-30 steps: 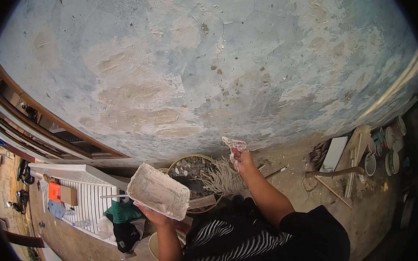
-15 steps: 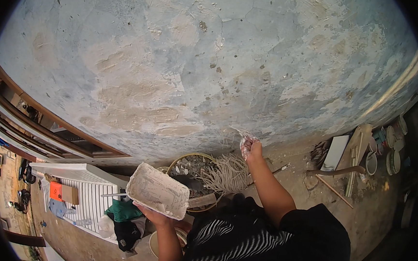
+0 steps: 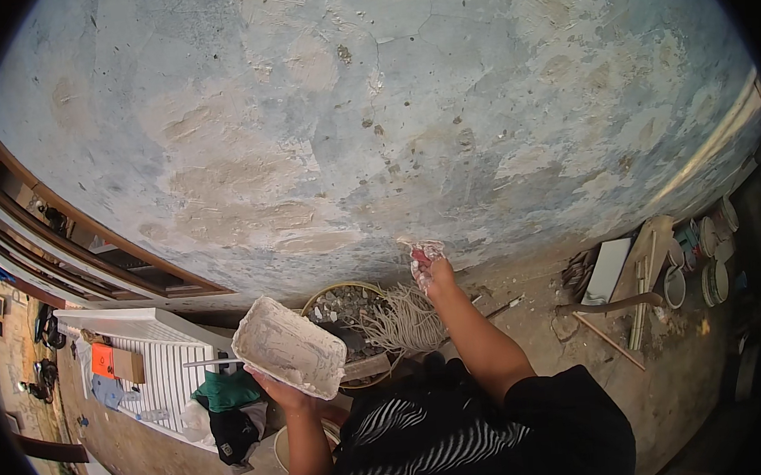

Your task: Applying putty to repair cracks on an outdoor house wall using a scraper.

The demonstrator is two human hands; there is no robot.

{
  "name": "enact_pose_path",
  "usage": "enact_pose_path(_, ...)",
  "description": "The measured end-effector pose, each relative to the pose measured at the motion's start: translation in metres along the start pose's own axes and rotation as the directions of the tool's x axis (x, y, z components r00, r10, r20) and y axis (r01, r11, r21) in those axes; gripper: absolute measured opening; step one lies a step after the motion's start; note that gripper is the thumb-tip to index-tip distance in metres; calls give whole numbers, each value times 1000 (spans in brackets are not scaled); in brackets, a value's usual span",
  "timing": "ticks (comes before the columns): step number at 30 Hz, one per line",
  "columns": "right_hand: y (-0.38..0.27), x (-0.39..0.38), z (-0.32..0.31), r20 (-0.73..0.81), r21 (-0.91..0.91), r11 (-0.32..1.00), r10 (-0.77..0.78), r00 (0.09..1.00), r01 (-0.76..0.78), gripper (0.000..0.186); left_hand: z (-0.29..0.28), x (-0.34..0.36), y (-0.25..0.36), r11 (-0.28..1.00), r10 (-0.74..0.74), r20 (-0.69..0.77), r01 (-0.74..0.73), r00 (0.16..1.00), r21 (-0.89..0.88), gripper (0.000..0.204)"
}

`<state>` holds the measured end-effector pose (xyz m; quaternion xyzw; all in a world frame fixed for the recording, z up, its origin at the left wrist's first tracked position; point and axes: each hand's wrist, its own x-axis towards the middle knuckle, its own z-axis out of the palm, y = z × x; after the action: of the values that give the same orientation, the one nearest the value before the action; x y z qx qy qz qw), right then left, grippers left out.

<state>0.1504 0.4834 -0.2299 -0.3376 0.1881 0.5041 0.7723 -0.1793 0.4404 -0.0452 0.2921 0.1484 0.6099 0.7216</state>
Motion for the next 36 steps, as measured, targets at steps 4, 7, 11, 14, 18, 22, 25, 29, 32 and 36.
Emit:
enact_pose_path(4,1,-8,-2,117,54,997,45,992,-51,10,2,1,-4,1000,-25,-71,25,997,-4,66)
enact_pose_path(7,15,-36,-8,135,-151,987,-34,990,54,10,-8,-4,1,998,-23,72,28,997,-61,66)
enact_pose_path(11,21,-20,-37,-15,-95,995,-35,999,34,9,1,-3,-6,1000,18,-130,-17,991,13,66)
enact_pose_path(14,26,-14,-29,-2,-144,990,7,1000,-7,9,1,-7,-2,999,30,-144,-24,989,40,67)
enact_pose_path(18,22,-12,-5,26,-209,977,32,999,-26,10,0,-8,3,998,50,-164,-46,985,33,68)
enact_pose_path(22,8,-8,26,19,-36,999,7,1000,-6,14,3,-9,7,998,56,-149,-52,987,32,69)
enact_pose_path(25,0,-10,20,119,-65,996,63,991,-55,15,15,-9,6,997,61,-156,-53,986,57,69)
enact_pose_path(29,14,-30,8,30,66,997,27,999,-28,14,6,-10,7,998,60,-138,-61,989,-5,69)
enact_pose_path(32,19,-47,-6,38,-132,990,60,997,-54,12,3,-11,7,997,73,-99,-72,992,14,68)
enact_pose_path(36,26,-11,-13,14,-149,986,81,997,-78,8,4,-8,3,998,58,-123,-55,991,33,66)
